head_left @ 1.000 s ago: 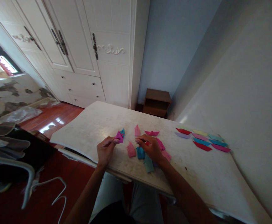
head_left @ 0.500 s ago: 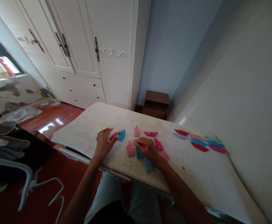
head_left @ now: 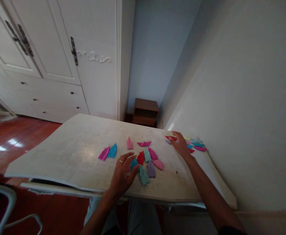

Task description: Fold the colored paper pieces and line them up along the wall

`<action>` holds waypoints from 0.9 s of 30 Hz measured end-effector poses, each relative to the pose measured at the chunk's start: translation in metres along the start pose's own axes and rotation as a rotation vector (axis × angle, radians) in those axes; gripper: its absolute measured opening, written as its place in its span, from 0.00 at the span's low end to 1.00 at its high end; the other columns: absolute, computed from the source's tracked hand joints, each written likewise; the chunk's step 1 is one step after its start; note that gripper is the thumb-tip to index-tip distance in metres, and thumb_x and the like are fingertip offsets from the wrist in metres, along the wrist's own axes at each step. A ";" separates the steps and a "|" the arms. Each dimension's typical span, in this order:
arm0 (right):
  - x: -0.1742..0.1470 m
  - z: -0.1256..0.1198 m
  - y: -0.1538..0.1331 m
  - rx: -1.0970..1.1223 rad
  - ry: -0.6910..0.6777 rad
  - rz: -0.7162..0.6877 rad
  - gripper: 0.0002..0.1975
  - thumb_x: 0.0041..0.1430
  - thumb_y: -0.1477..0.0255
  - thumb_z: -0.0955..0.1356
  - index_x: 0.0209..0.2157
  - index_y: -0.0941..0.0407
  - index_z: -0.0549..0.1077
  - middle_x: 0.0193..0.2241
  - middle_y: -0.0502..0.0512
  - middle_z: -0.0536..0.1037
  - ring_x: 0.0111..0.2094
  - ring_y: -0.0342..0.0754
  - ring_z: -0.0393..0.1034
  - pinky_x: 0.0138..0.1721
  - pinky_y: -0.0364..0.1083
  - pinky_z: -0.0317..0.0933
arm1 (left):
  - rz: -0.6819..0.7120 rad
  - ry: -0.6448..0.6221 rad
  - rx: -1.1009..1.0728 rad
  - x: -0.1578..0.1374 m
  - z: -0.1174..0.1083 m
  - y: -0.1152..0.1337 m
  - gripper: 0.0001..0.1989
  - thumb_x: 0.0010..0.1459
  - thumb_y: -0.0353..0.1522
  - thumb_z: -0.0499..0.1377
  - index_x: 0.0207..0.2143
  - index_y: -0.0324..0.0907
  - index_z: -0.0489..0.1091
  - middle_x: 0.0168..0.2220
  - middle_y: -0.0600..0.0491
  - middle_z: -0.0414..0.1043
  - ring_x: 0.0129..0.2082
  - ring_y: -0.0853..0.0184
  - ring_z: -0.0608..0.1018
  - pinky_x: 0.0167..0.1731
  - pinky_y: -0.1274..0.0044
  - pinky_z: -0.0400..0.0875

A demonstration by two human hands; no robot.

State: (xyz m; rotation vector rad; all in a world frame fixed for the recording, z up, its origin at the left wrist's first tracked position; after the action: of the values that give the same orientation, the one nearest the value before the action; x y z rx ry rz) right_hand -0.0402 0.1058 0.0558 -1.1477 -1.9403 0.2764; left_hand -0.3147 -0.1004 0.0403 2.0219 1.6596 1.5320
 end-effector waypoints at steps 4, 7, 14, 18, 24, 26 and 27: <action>0.022 -0.006 0.073 -0.225 -0.172 0.089 0.30 0.54 0.54 0.68 0.51 0.61 0.72 0.54 0.72 0.71 0.58 0.65 0.63 0.60 0.64 0.53 | 0.062 -0.021 0.020 0.000 0.019 0.011 0.16 0.61 0.34 0.58 0.52 0.45 0.68 0.53 0.45 0.69 0.53 0.58 0.72 0.51 0.64 0.70; 0.023 0.019 0.097 -0.341 -0.422 0.094 0.36 0.52 0.52 0.69 0.56 0.60 0.68 0.59 0.70 0.67 0.61 0.66 0.58 0.61 0.63 0.53 | 0.029 0.011 0.035 0.002 0.019 0.006 0.15 0.61 0.33 0.58 0.51 0.44 0.68 0.52 0.45 0.70 0.53 0.58 0.72 0.51 0.62 0.70; 0.009 0.060 0.080 -0.430 -0.601 -0.045 0.34 0.57 0.52 0.65 0.59 0.58 0.66 0.58 0.67 0.68 0.61 0.63 0.60 0.59 0.60 0.56 | 0.040 -0.018 0.009 -0.008 0.016 0.007 0.19 0.60 0.32 0.58 0.54 0.42 0.66 0.50 0.44 0.72 0.51 0.59 0.74 0.50 0.65 0.72; -0.005 0.057 0.050 -0.427 -0.506 -0.144 0.31 0.61 0.55 0.64 0.58 0.60 0.67 0.51 0.68 0.72 0.52 0.60 0.67 0.55 0.57 0.60 | 0.092 -0.100 -0.040 -0.013 0.022 0.014 0.17 0.60 0.31 0.58 0.52 0.41 0.68 0.48 0.44 0.74 0.49 0.59 0.76 0.49 0.67 0.73; -0.028 0.061 0.004 -0.388 -0.391 -0.200 0.20 0.65 0.61 0.62 0.50 0.58 0.73 0.42 0.63 0.75 0.46 0.57 0.68 0.51 0.55 0.63 | 0.051 -0.076 -0.105 -0.010 0.018 0.012 0.10 0.60 0.29 0.57 0.44 0.41 0.74 0.43 0.45 0.76 0.44 0.62 0.78 0.46 0.69 0.75; -0.029 0.063 -0.009 -0.315 -0.379 -0.182 0.18 0.65 0.62 0.62 0.48 0.57 0.74 0.42 0.63 0.76 0.46 0.57 0.69 0.51 0.56 0.63 | 0.045 -0.029 -0.133 -0.009 0.012 0.012 0.09 0.60 0.28 0.57 0.41 0.41 0.74 0.40 0.46 0.77 0.43 0.63 0.78 0.44 0.70 0.75; -0.027 0.062 -0.015 -0.253 -0.365 -0.161 0.18 0.64 0.61 0.62 0.47 0.57 0.75 0.42 0.62 0.77 0.46 0.57 0.70 0.51 0.56 0.64 | 0.045 0.003 -0.147 -0.008 0.008 0.013 0.08 0.60 0.28 0.57 0.40 0.41 0.75 0.39 0.47 0.77 0.42 0.63 0.78 0.43 0.71 0.75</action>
State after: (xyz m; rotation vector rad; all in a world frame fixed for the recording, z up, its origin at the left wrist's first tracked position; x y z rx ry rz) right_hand -0.0904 0.0888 0.0105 -1.1507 -2.4319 0.1647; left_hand -0.2993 -0.1078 0.0393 1.9950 1.4652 1.6204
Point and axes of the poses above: each hand's wrist, its own x-axis towards the middle knuckle, its own z-axis out of the palm, y = z × x, the point moved 9 cm from there along x, towards the middle knuckle
